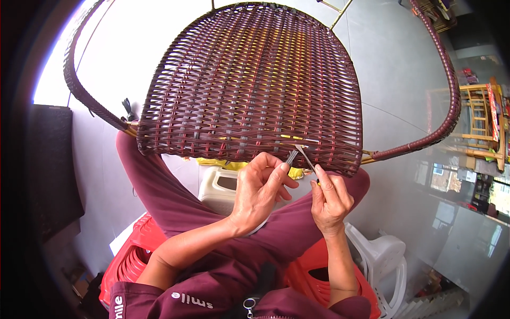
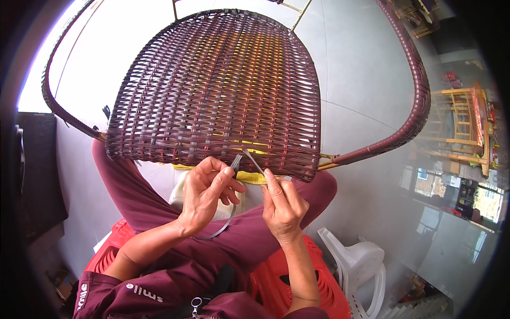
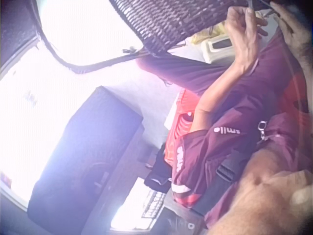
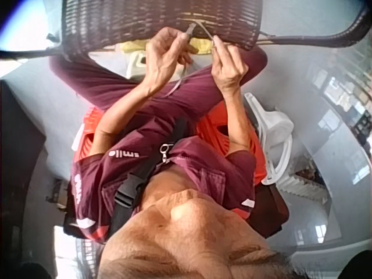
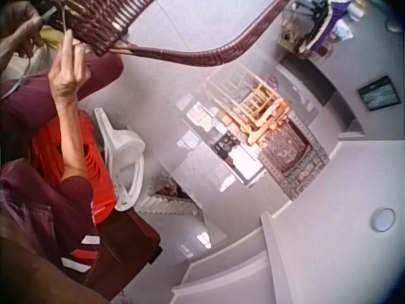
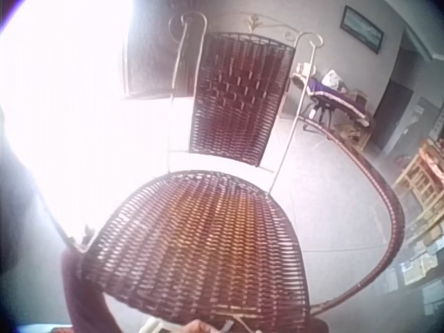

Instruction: The person repairs the wicker of a chair by hand and using a tool. They thread a replacement wicker strip through the existing weave and use a screwdriver to tighten and secure the components.

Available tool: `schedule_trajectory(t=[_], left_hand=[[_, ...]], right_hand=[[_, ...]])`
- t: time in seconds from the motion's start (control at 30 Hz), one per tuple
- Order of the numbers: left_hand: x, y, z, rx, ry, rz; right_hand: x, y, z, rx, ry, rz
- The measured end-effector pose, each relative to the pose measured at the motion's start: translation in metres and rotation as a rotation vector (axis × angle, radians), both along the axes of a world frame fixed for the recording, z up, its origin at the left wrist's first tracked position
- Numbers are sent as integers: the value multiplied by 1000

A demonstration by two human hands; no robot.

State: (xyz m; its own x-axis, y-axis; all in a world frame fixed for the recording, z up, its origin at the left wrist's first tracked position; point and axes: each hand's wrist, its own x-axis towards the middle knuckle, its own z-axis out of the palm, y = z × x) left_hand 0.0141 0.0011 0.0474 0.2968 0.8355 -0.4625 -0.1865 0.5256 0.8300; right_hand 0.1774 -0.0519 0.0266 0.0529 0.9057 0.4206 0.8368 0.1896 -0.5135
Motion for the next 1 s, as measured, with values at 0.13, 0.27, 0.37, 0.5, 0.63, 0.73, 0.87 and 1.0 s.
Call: schedule_trajectory(t=[0.13, 0.27, 0.37, 0.5, 0.63, 0.73, 0.87, 1.0], left_hand=[[-2, 3, 0, 27, 114, -19], [0, -1, -5, 322, 288, 85], [2, 1, 0, 177, 234, 110], [1, 10, 5, 72, 227, 64], [2, 14, 3, 88, 272, 51], [4, 16, 0, 125, 313, -22], [4, 20, 4, 102, 331, -10], [4, 23, -1, 93, 321, -15]], right_hand=[[-3, -1, 2, 8, 8, -18], [-6, -2, -3, 36, 31, -42], [-7, -1, -5, 70, 43, -49], [-7, -4, -6, 49, 56, -44], [-9, -3, -11, 98, 78, -58], [-9, -3, -12, 93, 77, -62], [-8, -4, -12, 77, 88, -61], [-8, -4, -13, 61, 102, -55]])
